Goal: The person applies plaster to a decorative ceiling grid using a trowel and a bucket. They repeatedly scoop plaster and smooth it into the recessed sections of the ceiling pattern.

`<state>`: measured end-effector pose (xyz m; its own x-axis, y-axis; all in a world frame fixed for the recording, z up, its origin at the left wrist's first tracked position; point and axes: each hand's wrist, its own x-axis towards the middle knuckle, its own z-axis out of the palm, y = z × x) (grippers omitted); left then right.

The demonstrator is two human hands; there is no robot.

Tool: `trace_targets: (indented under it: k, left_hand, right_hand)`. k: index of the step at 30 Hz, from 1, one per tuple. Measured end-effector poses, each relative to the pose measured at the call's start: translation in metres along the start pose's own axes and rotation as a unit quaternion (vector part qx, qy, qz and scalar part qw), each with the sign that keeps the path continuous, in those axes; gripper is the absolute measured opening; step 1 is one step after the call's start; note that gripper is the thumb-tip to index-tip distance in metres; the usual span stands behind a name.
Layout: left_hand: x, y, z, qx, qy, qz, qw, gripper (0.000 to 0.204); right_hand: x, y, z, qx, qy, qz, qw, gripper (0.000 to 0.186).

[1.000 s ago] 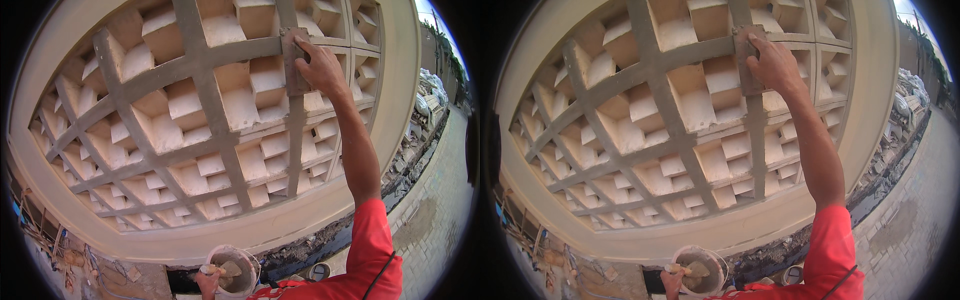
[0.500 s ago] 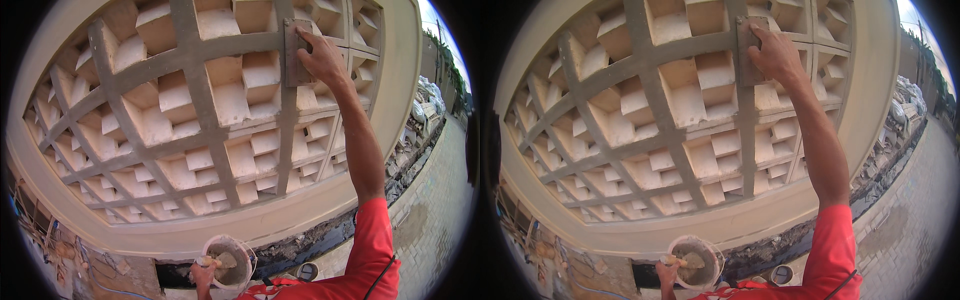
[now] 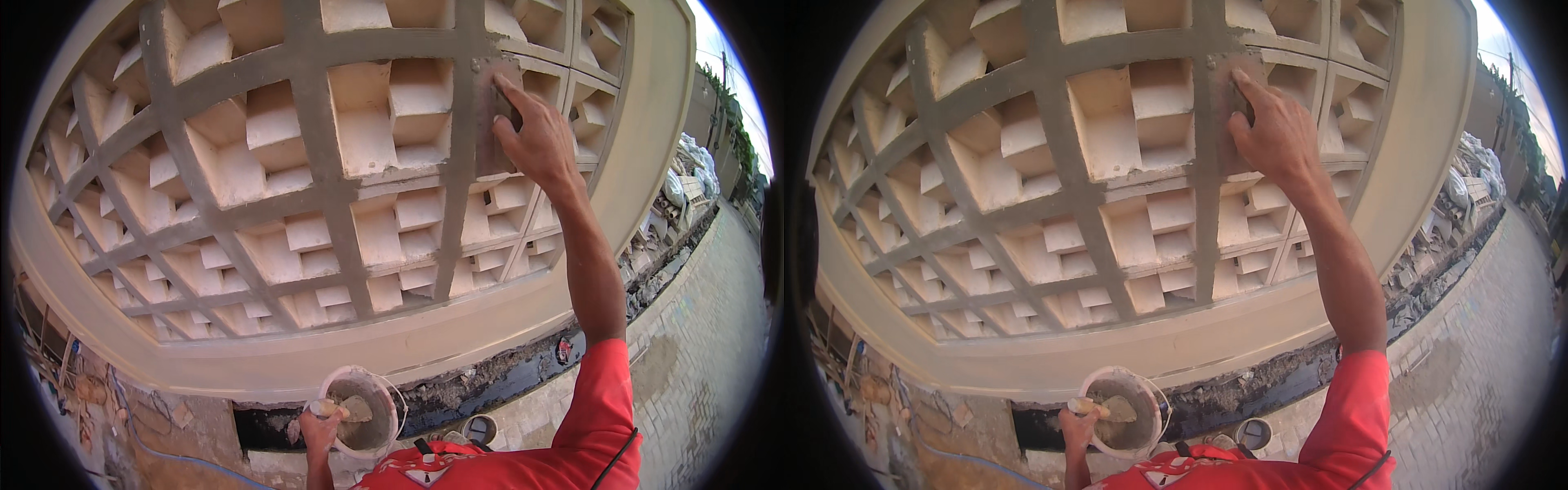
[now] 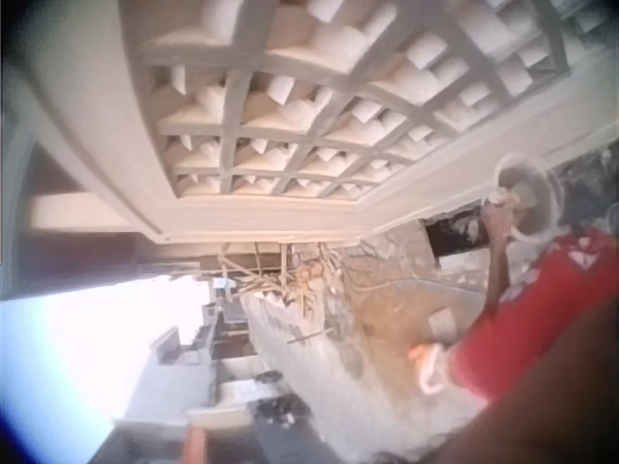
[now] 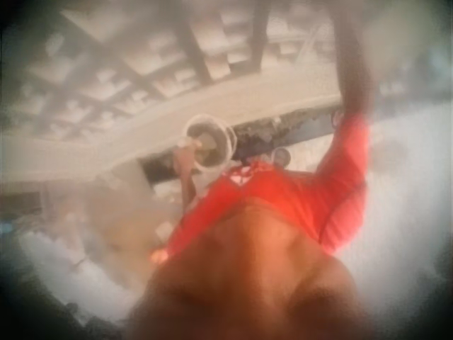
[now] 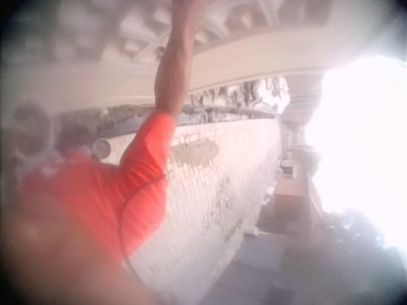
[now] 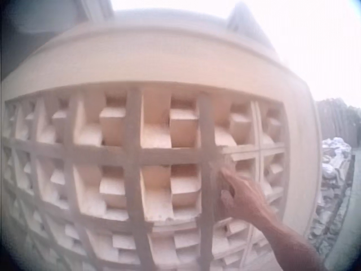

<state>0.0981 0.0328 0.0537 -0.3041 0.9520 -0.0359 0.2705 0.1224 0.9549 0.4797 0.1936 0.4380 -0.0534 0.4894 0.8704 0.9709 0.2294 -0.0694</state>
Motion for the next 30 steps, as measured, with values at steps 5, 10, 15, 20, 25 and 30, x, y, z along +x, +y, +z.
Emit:
trace_targets:
  k: [5,10,15,20,25,30]
  left_hand:
    - [-0.003,-0.001,0.005,-0.035,-0.021,-0.027,0.999,0.023]
    - [-0.009,-0.005,-0.002,-0.021,-0.009,-0.037,0.999,0.025]
    - [-0.009,-0.006,-0.004,-0.011,-0.035,-0.016,0.999,0.024]
    - [-0.015,-0.031,-0.007,-0.046,-0.045,-0.019,0.998,0.024]
    - [-0.02,-0.059,-0.005,-0.113,-0.043,-0.018,0.992,0.026]
    - [-0.03,-0.088,-0.003,-0.105,-0.036,-0.058,0.992,0.028]
  right_hand:
    - [0.035,0.004,0.014,-0.034,-0.014,0.007,0.999,0.053]
    - [-0.094,-0.005,0.092,-0.018,-0.053,0.037,0.998,0.061]
    - [-0.226,0.006,0.154,0.018,-0.139,0.092,0.986,0.061]
    - [-0.343,0.013,0.142,0.07,-0.337,0.152,0.927,0.06]
    - [-0.467,0.053,0.087,0.283,-0.465,0.39,0.743,0.056]
    - [-0.534,0.063,0.033,0.504,-0.334,0.651,0.459,0.044]
